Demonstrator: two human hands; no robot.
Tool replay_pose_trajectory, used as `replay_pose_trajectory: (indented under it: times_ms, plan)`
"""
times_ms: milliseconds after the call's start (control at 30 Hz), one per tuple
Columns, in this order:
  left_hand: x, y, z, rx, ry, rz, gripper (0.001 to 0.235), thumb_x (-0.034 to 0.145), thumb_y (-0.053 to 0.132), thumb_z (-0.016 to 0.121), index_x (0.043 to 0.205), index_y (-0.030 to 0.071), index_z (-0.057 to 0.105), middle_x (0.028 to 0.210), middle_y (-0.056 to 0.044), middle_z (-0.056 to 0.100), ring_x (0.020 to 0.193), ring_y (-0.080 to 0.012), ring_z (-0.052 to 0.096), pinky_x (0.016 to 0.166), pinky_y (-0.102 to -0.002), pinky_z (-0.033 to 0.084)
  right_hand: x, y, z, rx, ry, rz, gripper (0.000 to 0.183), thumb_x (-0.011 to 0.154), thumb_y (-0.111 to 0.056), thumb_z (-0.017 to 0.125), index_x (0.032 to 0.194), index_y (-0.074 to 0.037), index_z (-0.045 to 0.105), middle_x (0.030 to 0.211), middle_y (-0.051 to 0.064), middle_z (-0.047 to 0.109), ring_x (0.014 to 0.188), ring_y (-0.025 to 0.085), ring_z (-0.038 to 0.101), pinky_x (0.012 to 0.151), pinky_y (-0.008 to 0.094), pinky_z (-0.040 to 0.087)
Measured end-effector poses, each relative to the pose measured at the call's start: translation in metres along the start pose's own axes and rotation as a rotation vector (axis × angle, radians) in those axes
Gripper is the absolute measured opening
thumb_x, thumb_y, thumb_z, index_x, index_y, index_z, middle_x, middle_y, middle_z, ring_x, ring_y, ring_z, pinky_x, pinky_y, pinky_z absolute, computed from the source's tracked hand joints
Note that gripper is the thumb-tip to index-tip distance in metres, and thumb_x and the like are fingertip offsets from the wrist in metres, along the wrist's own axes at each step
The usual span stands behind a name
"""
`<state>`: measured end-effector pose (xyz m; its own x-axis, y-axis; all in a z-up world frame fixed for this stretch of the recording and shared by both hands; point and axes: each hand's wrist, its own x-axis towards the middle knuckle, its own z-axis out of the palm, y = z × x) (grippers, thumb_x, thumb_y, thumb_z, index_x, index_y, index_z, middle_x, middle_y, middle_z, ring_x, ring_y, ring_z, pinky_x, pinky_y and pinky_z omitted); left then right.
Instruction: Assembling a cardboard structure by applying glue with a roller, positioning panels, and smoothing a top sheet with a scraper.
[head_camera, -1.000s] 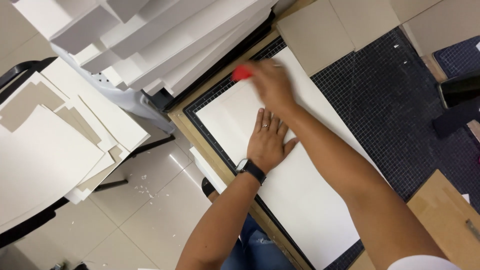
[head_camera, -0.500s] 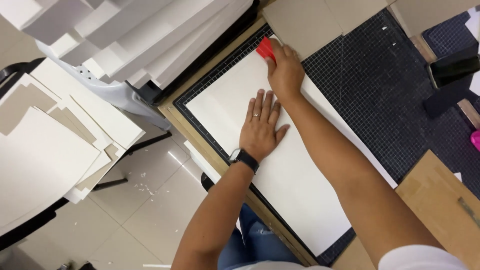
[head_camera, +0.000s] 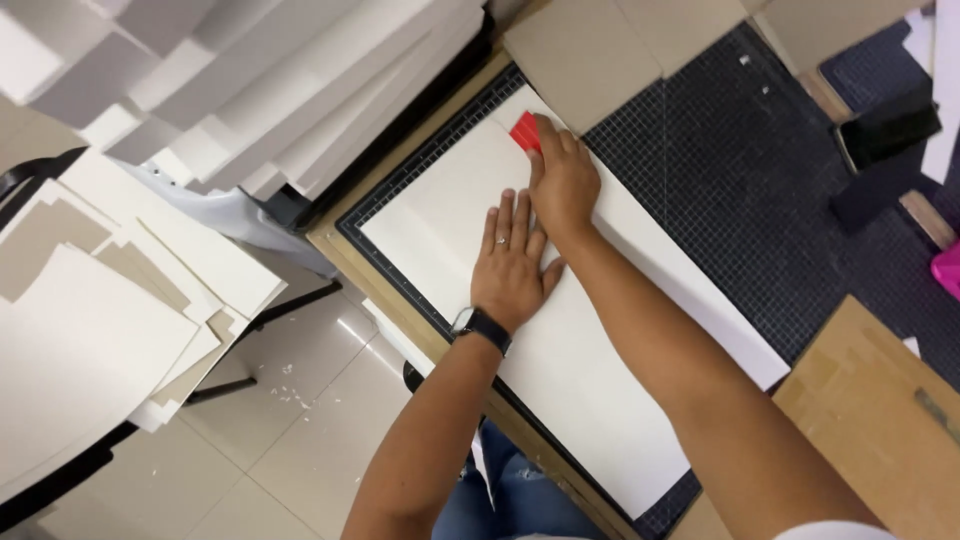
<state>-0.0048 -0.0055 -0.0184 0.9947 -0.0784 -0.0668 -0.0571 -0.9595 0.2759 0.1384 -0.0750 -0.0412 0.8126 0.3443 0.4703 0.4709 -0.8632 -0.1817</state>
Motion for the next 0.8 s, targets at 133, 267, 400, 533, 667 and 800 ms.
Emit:
replay_pose_trajectory:
  times_ms: [133, 267, 400, 533, 667, 800]
  plan:
    - [0.000, -0.001, 0.003, -0.036, 0.061, 0.013, 0.075, 0.103, 0.063, 0.029, 0.158, 0.012, 0.029, 0.171, -0.019, 0.017, 0.159, -0.0382, 0.005, 0.131, -0.049, 0.003, 0.016, 0.002, 0.025, 0.002, 0.055, 0.009, 0.054, 0.088, -0.024, 0.079, 0.138, -0.019, 0.060, 0.103, 0.005, 0.065, 0.100, 0.031, 0.068, 0.085, 0.044, 0.056]
    - [-0.003, -0.014, 0.005, -0.053, 0.049, 0.048, 0.077, 0.103, 0.067, 0.031, 0.162, 0.017, 0.029, 0.173, -0.014, 0.014, 0.160, -0.0342, 0.006, 0.131, -0.047, 0.005, -0.011, 0.018, -0.012, 0.100, -0.097, 0.217, 0.055, 0.097, -0.027, 0.073, 0.147, -0.025, 0.052, 0.115, 0.007, 0.064, 0.111, 0.033, 0.066, 0.092, 0.048, 0.057]
    - [-0.026, -0.053, -0.030, -0.020, 0.012, -0.074, 0.080, 0.103, 0.070, 0.029, 0.166, 0.022, 0.021, 0.174, -0.010, 0.010, 0.160, -0.0306, 0.005, 0.130, -0.048, 0.007, -0.143, 0.051, -0.099, 0.031, -0.020, 0.172, 0.051, 0.101, -0.027, 0.069, 0.148, -0.014, 0.058, 0.112, 0.013, 0.063, 0.105, 0.035, 0.065, 0.086, 0.044, 0.055]
    - [-0.040, -0.073, -0.034, -0.051, -0.048, -0.112, 0.081, 0.103, 0.073, 0.017, 0.168, 0.024, 0.013, 0.175, -0.005, 0.002, 0.160, -0.0250, -0.003, 0.130, -0.046, -0.001, -0.240, 0.085, -0.169, -0.239, 0.006, 0.247, 0.050, 0.100, -0.029, 0.068, 0.147, -0.013, 0.062, 0.105, 0.009, 0.062, 0.096, 0.031, 0.068, 0.080, 0.040, 0.057]
    - [-0.037, -0.075, -0.032, -0.020, -0.040, -0.102, 0.082, 0.104, 0.070, 0.017, 0.168, 0.020, 0.007, 0.175, -0.009, -0.001, 0.160, -0.0282, -0.005, 0.130, -0.047, -0.002, -0.220, 0.088, -0.129, -0.323, 0.057, 0.635, 0.056, 0.096, -0.024, 0.074, 0.149, -0.014, 0.058, 0.110, 0.012, 0.062, 0.096, 0.036, 0.069, 0.078, 0.047, 0.058]
    - [-0.040, -0.081, -0.027, 0.020, -0.005, -0.059, 0.083, 0.106, 0.067, 0.020, 0.167, 0.012, 0.007, 0.174, -0.017, 0.001, 0.159, -0.0346, -0.004, 0.129, -0.050, -0.002, -0.139, 0.036, -0.018, -0.367, 0.193, 0.656, 0.051, 0.089, -0.020, 0.074, 0.138, -0.013, 0.064, 0.106, 0.014, 0.070, 0.093, 0.034, 0.073, 0.077, 0.044, 0.058]
